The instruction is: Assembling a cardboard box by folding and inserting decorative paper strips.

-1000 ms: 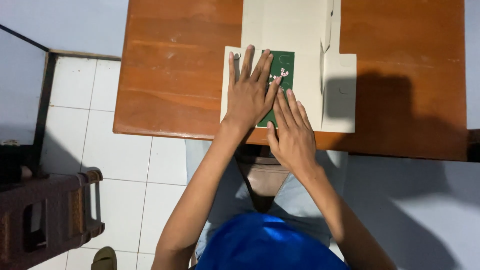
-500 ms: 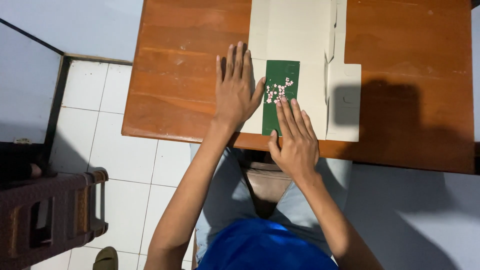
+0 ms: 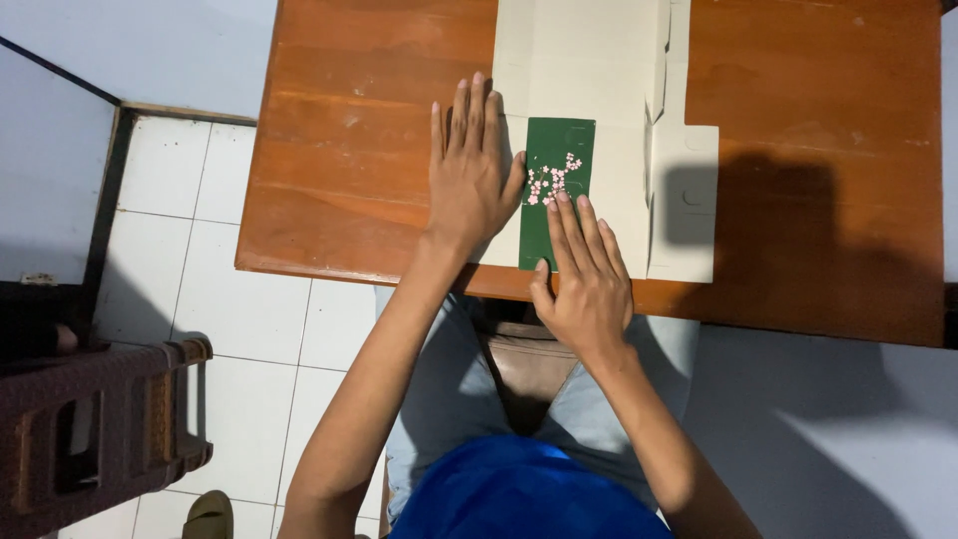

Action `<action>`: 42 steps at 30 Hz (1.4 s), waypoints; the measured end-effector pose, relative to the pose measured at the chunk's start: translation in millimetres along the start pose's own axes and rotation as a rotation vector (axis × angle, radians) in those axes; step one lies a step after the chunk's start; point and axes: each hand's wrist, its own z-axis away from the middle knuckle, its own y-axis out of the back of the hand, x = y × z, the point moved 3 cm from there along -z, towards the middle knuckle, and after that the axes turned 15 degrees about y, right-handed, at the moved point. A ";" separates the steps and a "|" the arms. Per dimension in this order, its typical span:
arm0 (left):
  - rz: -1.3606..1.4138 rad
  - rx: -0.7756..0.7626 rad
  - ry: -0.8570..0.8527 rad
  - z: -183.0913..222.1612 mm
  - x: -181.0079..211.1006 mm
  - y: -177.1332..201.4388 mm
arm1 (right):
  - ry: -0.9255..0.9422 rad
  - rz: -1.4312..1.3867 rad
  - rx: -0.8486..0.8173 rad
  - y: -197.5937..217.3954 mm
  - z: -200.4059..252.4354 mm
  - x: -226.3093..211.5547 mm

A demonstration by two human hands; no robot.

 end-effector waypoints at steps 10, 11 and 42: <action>0.141 -0.061 0.016 -11.1 -4.4 -8.0 | -0.012 -0.003 -0.001 1.0 -0.1 -1.2; 0.106 -0.076 0.007 -10.6 -2.0 -5.1 | -0.011 0.001 -0.004 0.7 0.0 -1.0; 0.064 -0.045 0.011 -41.6 60.0 -70.2 | 0.003 -0.022 0.013 -0.8 -0.2 3.0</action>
